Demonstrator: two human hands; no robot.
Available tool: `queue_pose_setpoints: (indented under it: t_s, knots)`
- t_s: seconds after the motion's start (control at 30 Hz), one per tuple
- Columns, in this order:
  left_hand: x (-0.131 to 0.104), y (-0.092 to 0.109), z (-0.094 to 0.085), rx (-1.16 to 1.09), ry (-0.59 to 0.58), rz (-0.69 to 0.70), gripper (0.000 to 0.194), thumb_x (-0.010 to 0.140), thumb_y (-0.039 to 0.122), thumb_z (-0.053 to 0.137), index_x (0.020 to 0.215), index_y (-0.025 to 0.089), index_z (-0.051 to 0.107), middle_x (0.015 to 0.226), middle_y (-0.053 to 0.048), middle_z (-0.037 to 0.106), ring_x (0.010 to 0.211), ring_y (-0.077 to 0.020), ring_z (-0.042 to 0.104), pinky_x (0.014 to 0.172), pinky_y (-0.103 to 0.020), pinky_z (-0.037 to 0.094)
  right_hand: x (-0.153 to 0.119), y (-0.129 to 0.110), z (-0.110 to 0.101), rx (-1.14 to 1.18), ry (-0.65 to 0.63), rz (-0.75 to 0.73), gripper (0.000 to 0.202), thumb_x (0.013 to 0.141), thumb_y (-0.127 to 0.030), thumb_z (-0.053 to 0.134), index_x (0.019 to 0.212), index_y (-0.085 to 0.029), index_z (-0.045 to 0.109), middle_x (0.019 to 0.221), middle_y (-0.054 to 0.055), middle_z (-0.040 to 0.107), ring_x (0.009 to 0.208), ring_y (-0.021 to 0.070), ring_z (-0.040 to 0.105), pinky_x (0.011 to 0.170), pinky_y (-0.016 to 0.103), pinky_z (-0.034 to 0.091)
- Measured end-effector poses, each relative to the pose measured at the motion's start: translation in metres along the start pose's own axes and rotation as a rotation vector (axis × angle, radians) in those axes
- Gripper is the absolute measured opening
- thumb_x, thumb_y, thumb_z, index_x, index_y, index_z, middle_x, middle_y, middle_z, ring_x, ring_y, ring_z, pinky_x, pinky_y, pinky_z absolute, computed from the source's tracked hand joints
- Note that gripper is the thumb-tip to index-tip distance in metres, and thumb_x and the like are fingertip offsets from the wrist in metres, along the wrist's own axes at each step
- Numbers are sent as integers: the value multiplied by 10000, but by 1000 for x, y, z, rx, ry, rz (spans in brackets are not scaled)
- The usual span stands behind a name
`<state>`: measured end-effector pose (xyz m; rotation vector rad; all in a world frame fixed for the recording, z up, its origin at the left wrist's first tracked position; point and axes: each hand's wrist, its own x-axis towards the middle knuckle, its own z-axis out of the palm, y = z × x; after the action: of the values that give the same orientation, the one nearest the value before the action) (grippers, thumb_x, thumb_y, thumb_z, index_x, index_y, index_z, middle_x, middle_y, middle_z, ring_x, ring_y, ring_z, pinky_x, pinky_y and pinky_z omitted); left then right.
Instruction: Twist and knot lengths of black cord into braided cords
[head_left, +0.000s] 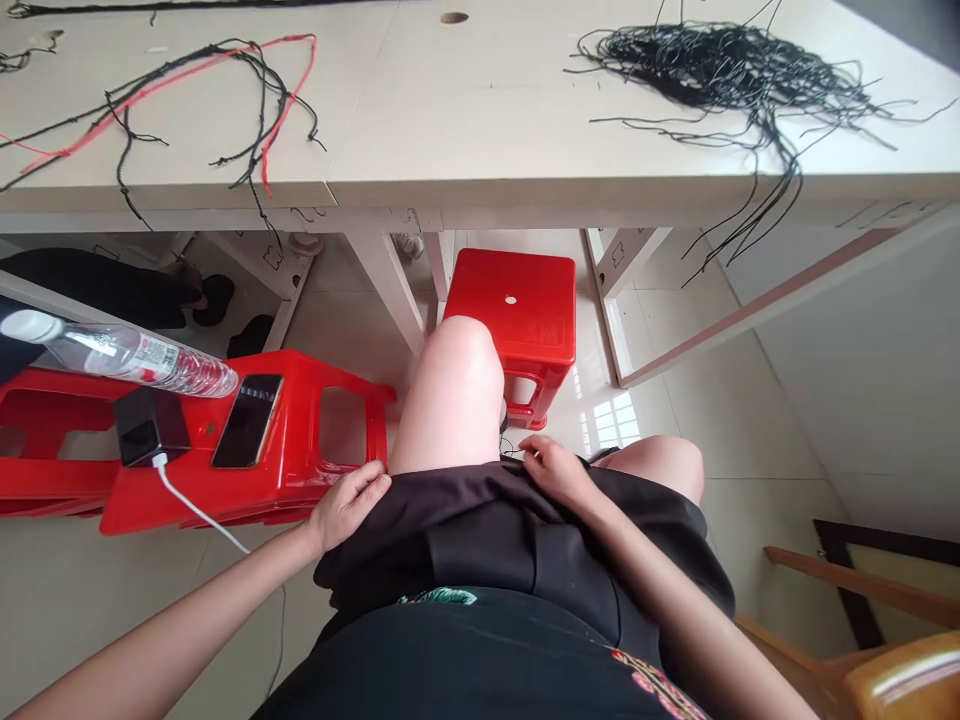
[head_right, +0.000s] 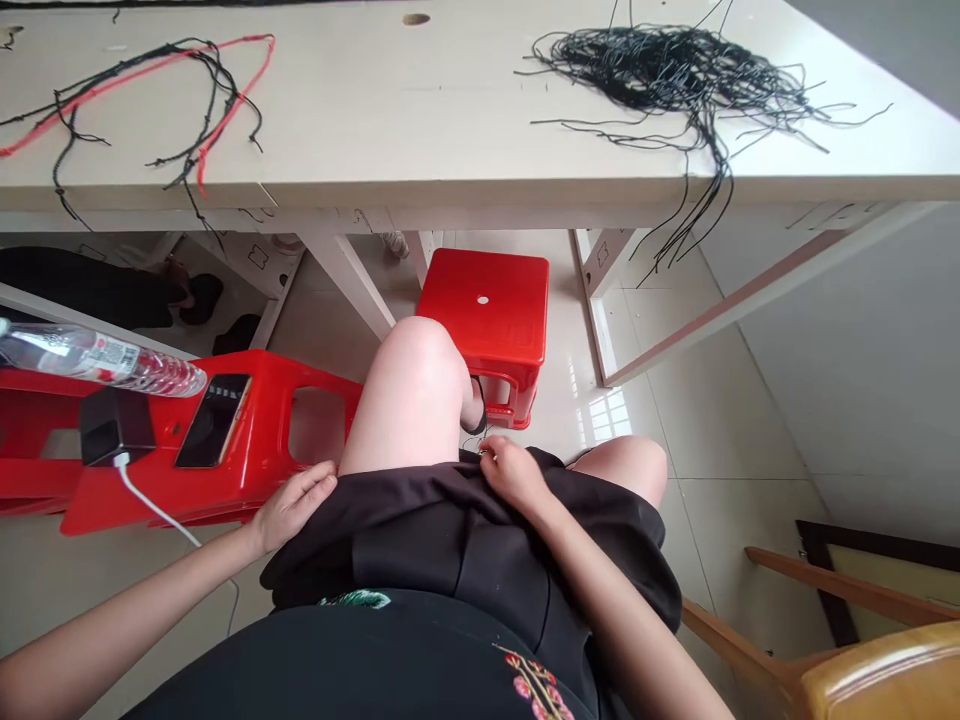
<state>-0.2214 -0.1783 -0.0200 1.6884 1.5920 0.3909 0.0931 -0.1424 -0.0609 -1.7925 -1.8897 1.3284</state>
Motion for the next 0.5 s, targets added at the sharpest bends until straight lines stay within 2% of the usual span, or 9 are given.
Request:
queue_pose_setpoints:
  t_s: [0.1,0.17,0.2,0.27,0.3,0.37,0.43,0.5]
  knots:
    - [22,20,-11,-53,-31,91,322,883,449,401,731,196,529,685,12,548,645,-135,530,624,-263,462,-3,-17,-42,-68,178,-18,312,819,-94,344,1001,-108,597,1060,172,634,966,235,600,868,388,438]
    - [42,48,-18,-72,15,224,210,842,387,517,881,191,578,818,-22,602,748,-150,582,706,-283,503,-10,-44,-73,-77,196,-96,312,817,-84,347,995,-152,593,972,96,656,903,183,606,824,322,453]
    - [52,66,-21,-110,27,313,213,840,347,525,979,194,577,914,-45,611,816,-157,596,746,-294,515,-15,-62,-86,-74,165,-164,297,812,-86,363,976,-171,595,893,54,663,824,152,610,767,283,465]
    - [68,106,-25,-174,-14,458,312,842,303,531,1142,217,540,1139,-86,583,1046,-194,578,852,-329,514,-26,-101,-109,-51,52,-452,283,820,-96,382,997,-166,592,824,22,648,719,111,589,687,243,465]
    - [74,126,-27,-173,-69,487,343,827,315,558,1158,228,537,1160,-84,582,1103,-212,561,880,-349,509,-30,-121,-118,-14,16,-592,311,817,-75,366,1018,-160,588,815,11,635,688,88,574,664,220,462]
    - [82,159,-32,-185,-141,472,317,814,373,574,1094,224,575,1037,-67,629,1055,-236,594,788,-362,543,-37,-152,-132,80,-31,-752,342,800,-30,340,987,-155,598,814,-10,606,654,50,552,661,186,466]
    - [84,179,-40,-195,-132,396,277,844,405,528,1014,202,608,897,-56,648,949,-240,639,676,-351,557,-40,-170,-141,160,-22,-777,369,792,-19,311,987,-158,593,805,-29,581,640,30,549,639,165,469]
    - [83,188,-54,-216,-106,316,272,850,420,522,939,185,629,778,-36,642,798,-212,663,584,-312,547,-40,-176,-147,200,66,-739,346,803,-53,334,1007,-162,590,846,-27,583,671,33,567,613,157,465]
